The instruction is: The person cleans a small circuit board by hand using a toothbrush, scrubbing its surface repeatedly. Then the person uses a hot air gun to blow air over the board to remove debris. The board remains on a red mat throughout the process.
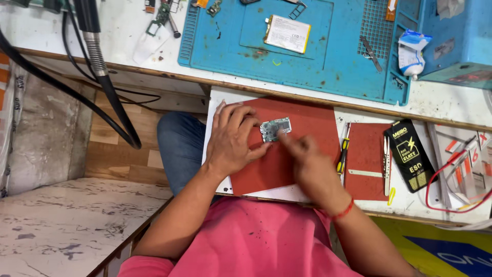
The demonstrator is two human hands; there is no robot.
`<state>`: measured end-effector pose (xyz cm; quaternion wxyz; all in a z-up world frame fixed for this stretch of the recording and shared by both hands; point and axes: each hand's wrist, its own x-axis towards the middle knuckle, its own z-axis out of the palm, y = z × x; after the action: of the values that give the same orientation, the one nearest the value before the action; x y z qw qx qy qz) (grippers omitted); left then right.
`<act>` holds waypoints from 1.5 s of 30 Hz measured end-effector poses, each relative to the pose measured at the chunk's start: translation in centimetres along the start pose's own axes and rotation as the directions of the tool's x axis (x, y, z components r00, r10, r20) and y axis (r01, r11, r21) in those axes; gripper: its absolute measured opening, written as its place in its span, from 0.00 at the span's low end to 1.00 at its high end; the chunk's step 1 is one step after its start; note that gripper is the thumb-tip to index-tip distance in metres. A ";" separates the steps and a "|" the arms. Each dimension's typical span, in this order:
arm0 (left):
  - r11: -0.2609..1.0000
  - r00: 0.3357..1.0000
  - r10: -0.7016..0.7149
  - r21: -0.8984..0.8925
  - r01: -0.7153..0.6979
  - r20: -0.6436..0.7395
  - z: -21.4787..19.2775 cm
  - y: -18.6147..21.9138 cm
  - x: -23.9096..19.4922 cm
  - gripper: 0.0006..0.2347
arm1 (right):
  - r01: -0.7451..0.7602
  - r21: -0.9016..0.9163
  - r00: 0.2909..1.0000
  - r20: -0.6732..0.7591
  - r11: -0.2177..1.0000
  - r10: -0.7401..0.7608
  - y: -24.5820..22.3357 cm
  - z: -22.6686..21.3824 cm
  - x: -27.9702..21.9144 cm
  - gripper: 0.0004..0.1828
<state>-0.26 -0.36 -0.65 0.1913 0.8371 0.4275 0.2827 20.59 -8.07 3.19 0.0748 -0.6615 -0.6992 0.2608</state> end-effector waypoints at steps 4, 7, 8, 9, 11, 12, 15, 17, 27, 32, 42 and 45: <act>1.000 1.000 -0.010 0.006 0.010 0.013 0.1 -0.1 0.2 0.22 | 0.049 0.015 0.999 -0.008 0.999 -0.049 0.2 -0.5 0.3 0.37; 1.000 1.000 -0.003 0.002 0.003 0.027 0.0 -0.2 0.1 0.22 | -0.010 0.019 0.999 -0.045 1.000 0.011 0.3 0.2 0.5 0.35; 1.000 1.000 -0.002 -0.002 0.002 0.017 0.1 -0.1 0.2 0.21 | -0.073 0.004 0.992 -0.101 0.997 0.073 0.5 0.4 0.5 0.33; 1.000 1.000 -0.010 -0.004 0.010 0.002 0.2 0.0 0.1 0.21 | -0.041 -0.013 0.997 -0.071 0.999 0.040 0.7 0.4 0.4 0.35; 1.000 1.000 0.007 -0.007 -0.007 0.011 0.1 -0.1 0.0 0.22 | 0.034 -0.034 0.999 -0.010 0.999 -0.035 0.6 0.6 0.4 0.37; 1.000 1.000 0.013 -0.001 -0.013 0.017 -0.1 -0.2 -0.1 0.22 | 0.054 -0.015 0.999 -0.006 0.998 -0.054 0.5 0.6 0.5 0.37; 1.000 1.000 0.020 -0.018 -0.020 -0.007 -0.1 -0.1 -0.1 0.22 | 0.025 0.003 0.998 -0.057 1.000 -0.025 0.3 0.6 0.1 0.36; 1.000 1.000 0.019 -0.015 -0.019 -0.018 0.1 -0.1 0.1 0.21 | -0.043 -0.033 0.987 -0.157 0.999 0.037 0.3 0.3 0.5 0.34; 0.999 1.000 0.027 -0.026 -0.026 0.007 0.0 -0.3 0.0 0.25 | 0.058 -0.048 0.998 0.043 0.997 -0.056 -0.3 0.6 0.1 0.37; 0.999 1.000 0.025 -0.041 -0.025 -0.002 0.3 -0.3 -0.7 0.23 | 0.002 -0.146 1.000 0.031 0.989 0.003 -0.7 0.8 -0.1 0.38; 0.997 0.996 0.075 -0.015 -0.076 -0.048 0.2 -0.6 -0.5 0.21 | 0.058 -0.035 0.998 -0.029 0.998 -0.059 0.1 0.2 0.2 0.36; 0.998 0.999 0.040 -0.050 -0.041 -0.016 0.2 -0.4 -0.3 0.20 | 0.011 -0.044 0.989 -0.145 0.999 -0.017 0.9 0.8 0.0 0.33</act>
<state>-0.56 -0.41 -1.16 0.2030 0.8384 0.4046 0.3035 21.01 -8.31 2.08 0.1133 -0.6753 -0.7019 0.1961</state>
